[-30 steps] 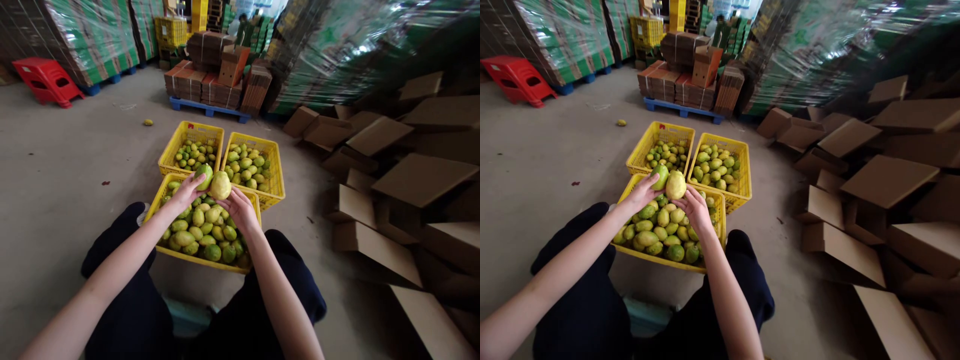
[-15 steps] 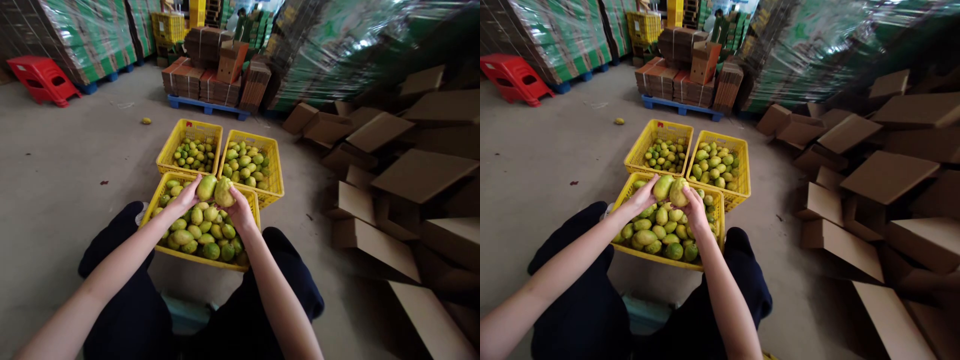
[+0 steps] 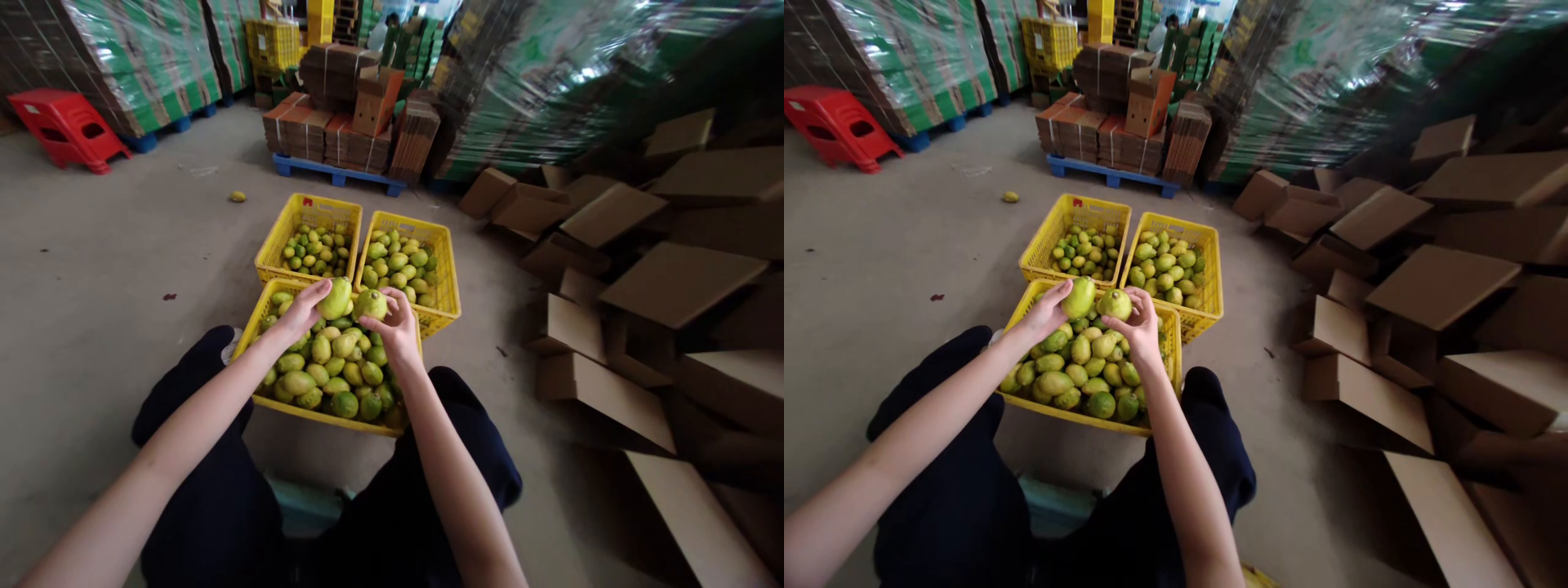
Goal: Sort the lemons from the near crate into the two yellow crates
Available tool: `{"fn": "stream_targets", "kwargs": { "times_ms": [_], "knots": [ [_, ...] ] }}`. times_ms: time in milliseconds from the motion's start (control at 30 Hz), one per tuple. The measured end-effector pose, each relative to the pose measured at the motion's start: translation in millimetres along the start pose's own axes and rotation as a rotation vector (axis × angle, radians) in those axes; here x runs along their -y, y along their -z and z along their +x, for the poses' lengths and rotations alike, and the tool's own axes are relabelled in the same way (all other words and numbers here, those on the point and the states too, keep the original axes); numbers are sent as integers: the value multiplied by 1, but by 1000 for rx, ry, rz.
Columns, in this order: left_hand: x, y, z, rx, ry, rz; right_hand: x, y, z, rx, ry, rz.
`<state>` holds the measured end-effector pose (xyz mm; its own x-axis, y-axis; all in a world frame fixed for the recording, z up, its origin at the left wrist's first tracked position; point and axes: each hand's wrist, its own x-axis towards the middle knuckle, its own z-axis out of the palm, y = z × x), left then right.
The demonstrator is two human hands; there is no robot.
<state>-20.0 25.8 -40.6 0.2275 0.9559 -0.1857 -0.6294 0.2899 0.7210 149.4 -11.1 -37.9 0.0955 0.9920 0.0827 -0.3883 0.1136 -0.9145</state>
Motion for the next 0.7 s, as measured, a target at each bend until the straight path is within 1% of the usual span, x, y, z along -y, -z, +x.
{"fn": "stream_targets", "kwargs": {
  "times_ms": [33,100,167,200,300,367,433,500,600,633,700],
  "knots": [
    [0,0,0,-20,21,0,0,0,0,-7,-32,19],
    [0,0,0,-53,105,-19,-2,-2,-1,-25,-141,111],
    [0,-2,-3,-42,187,-83,-6,-4,-2,-36,-253,228],
    [1,-3,-5,-23,213,-133,-9,-5,-2,-30,-288,274],
    [4,-5,-10,23,214,-313,-16,-8,-3,23,-302,331],
    [6,-6,-14,6,200,-391,-18,-10,-4,54,-299,351],
    [6,-6,-15,-31,191,-408,-18,-10,-5,60,-321,395],
    [3,-6,-13,-54,187,-394,-16,-10,-6,44,-353,462],
    [-2,-2,-7,-39,197,-316,-8,-5,-4,-11,-375,547],
    [-2,-1,-5,-33,222,-236,-5,-2,-3,-38,-374,571],
    [5,3,-8,1,332,46,2,5,-1,-110,-366,622]
  ]
}}
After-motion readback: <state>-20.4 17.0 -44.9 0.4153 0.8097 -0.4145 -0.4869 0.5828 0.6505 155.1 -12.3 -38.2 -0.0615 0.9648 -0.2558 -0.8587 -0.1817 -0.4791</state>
